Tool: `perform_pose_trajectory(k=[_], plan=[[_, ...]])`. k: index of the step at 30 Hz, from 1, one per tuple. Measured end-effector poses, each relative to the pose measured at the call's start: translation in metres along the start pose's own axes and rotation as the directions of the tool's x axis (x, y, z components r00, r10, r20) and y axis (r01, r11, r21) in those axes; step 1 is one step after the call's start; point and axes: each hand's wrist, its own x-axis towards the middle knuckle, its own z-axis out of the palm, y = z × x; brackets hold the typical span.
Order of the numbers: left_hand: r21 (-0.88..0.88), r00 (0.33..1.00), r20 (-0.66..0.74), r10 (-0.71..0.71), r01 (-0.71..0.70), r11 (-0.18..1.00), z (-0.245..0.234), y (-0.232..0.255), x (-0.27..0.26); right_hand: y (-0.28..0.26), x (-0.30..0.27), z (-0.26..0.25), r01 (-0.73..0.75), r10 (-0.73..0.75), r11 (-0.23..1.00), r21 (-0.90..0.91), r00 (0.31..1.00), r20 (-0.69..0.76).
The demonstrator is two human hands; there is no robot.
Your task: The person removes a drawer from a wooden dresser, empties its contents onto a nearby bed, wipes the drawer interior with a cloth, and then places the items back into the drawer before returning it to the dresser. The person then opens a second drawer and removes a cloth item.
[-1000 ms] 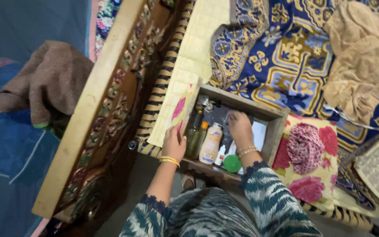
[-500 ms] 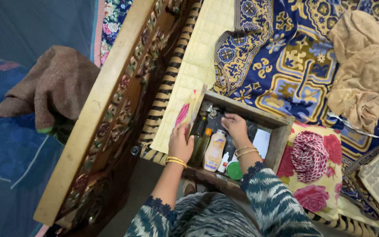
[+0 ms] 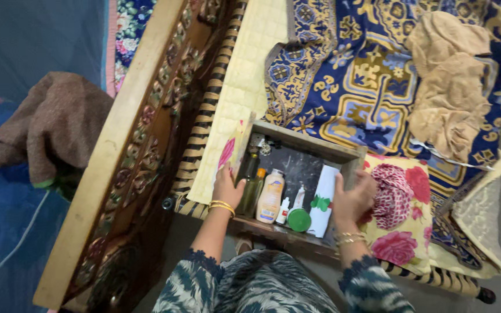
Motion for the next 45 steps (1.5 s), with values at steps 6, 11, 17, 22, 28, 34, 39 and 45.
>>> perform_pose_trajectory(k=[6, 11, 17, 22, 28, 34, 39, 45], plan=[[0.011, 0.984, 0.066, -0.164, 0.163, 0.987, 0.016, -0.007, 0.002, 0.050, -0.020, -0.021, -0.520, 0.389, 0.840, 0.157, 0.778, 0.494], [0.141, 0.978, 0.086, -0.189, 0.176, 0.974, 0.019, -0.019, 0.003, 0.069, -0.043, -0.005, -0.482, 0.442, 0.872, -0.086, 0.700, 0.561], [0.203, 0.968, 0.128, -0.214, 0.186, 0.961, 0.015, -0.024, 0.008, 0.069, -0.049, 0.001, -0.467, 0.417, 0.884, -0.019, 0.771, 0.482], [0.105, 0.974, 0.118, -0.193, 0.181, 0.978, -0.002, -0.031, 0.001, 0.048, -0.039, -0.023, -0.481, 0.437, 0.874, -0.067, 0.720, 0.540], [0.132, 0.960, 0.024, -0.279, 0.273, 0.953, -0.058, -0.055, 0.016, -0.006, -0.023, -0.018, -0.314, 0.241, 0.949, 0.037, 0.793, 0.559], [0.166, 0.946, -0.082, -0.313, 0.323, 0.932, -0.124, -0.075, 0.009, -0.048, -0.034, 0.016, -0.173, 0.056, 0.973, 0.152, 0.818, 0.572], [0.185, 0.926, -0.067, -0.372, 0.378, 0.907, -0.138, -0.090, -0.016, -0.060, -0.050, 0.019, -0.198, 0.058, 0.970, 0.139, 0.748, 0.661], [0.157, 0.905, -0.052, -0.423, 0.426, 0.891, -0.131, -0.099, -0.039, -0.061, -0.055, 0.018, -0.198, 0.039, 0.969, 0.149, 0.717, 0.696]])
